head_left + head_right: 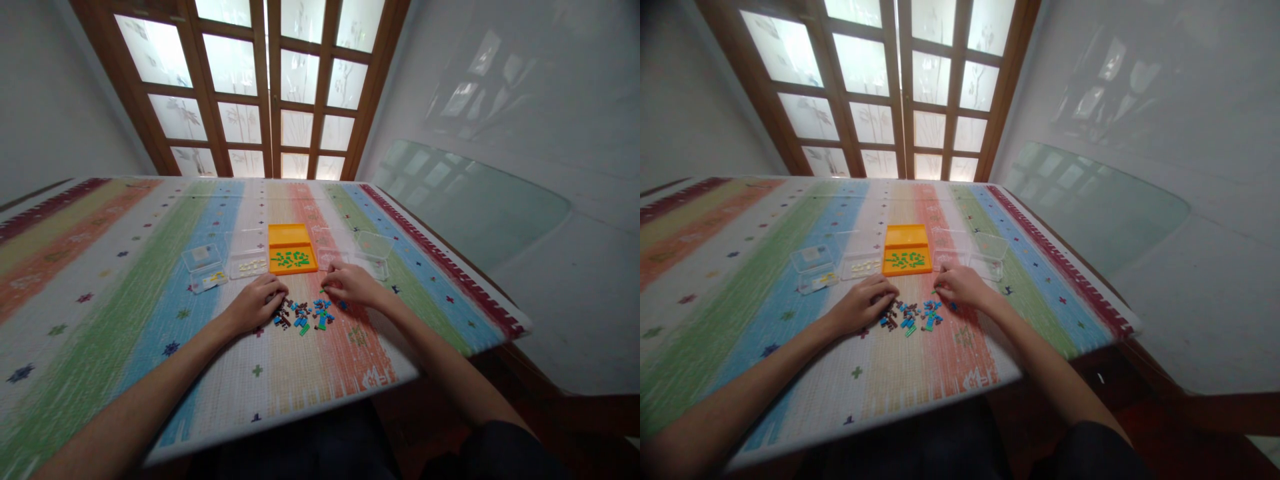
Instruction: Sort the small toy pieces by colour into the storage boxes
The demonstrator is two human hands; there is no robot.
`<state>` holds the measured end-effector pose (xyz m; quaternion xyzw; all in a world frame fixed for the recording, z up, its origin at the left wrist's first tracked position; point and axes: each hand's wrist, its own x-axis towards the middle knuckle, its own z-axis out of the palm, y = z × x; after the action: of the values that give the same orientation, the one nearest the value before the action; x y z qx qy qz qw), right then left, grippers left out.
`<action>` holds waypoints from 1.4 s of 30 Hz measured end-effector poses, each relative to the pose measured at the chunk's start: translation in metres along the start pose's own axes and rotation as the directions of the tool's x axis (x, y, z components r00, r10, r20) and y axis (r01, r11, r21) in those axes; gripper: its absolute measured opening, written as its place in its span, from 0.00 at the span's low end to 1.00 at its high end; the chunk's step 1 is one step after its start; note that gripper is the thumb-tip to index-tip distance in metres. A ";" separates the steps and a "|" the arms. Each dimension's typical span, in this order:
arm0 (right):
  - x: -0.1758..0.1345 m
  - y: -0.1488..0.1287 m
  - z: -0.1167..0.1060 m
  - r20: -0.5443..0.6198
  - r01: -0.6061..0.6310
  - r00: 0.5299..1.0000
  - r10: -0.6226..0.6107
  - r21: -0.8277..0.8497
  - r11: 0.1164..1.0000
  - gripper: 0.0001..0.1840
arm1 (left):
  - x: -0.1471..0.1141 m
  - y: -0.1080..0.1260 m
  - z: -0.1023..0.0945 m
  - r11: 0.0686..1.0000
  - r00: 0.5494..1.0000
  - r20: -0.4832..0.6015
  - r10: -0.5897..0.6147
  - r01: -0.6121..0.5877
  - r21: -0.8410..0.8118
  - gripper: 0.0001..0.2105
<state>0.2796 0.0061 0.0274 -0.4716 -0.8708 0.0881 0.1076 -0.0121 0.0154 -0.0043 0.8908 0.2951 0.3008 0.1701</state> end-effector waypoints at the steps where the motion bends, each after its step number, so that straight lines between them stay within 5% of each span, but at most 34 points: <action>1: 0.001 0.000 0.001 0.011 -0.005 1.000 0.005 -0.013 1.000 0.08 | 0.000 0.000 0.000 1.000 1.000 0.001 -0.002 0.002 0.000 0.09; 21: 0.015 -0.003 0.005 0.016 0.018 1.000 -0.019 0.056 0.998 0.08 | 0.000 -0.001 0.000 1.000 1.000 0.003 0.012 -0.012 0.021 0.09; 32: -0.022 -0.015 -0.006 0.011 0.160 0.986 -0.166 0.206 0.965 0.06 | 0.000 0.001 0.000 1.000 1.000 0.000 0.019 -0.019 0.005 0.09; 42: -0.032 -0.026 0.002 0.075 0.056 0.995 -0.070 0.175 0.983 0.07 | 0.001 0.000 0.001 1.000 1.000 0.006 0.021 -0.021 0.018 0.09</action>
<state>0.2748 -0.0346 0.0287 -0.4288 -0.8779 0.1790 0.1156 -0.0115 0.0158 -0.0046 0.8962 0.2878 0.2975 0.1597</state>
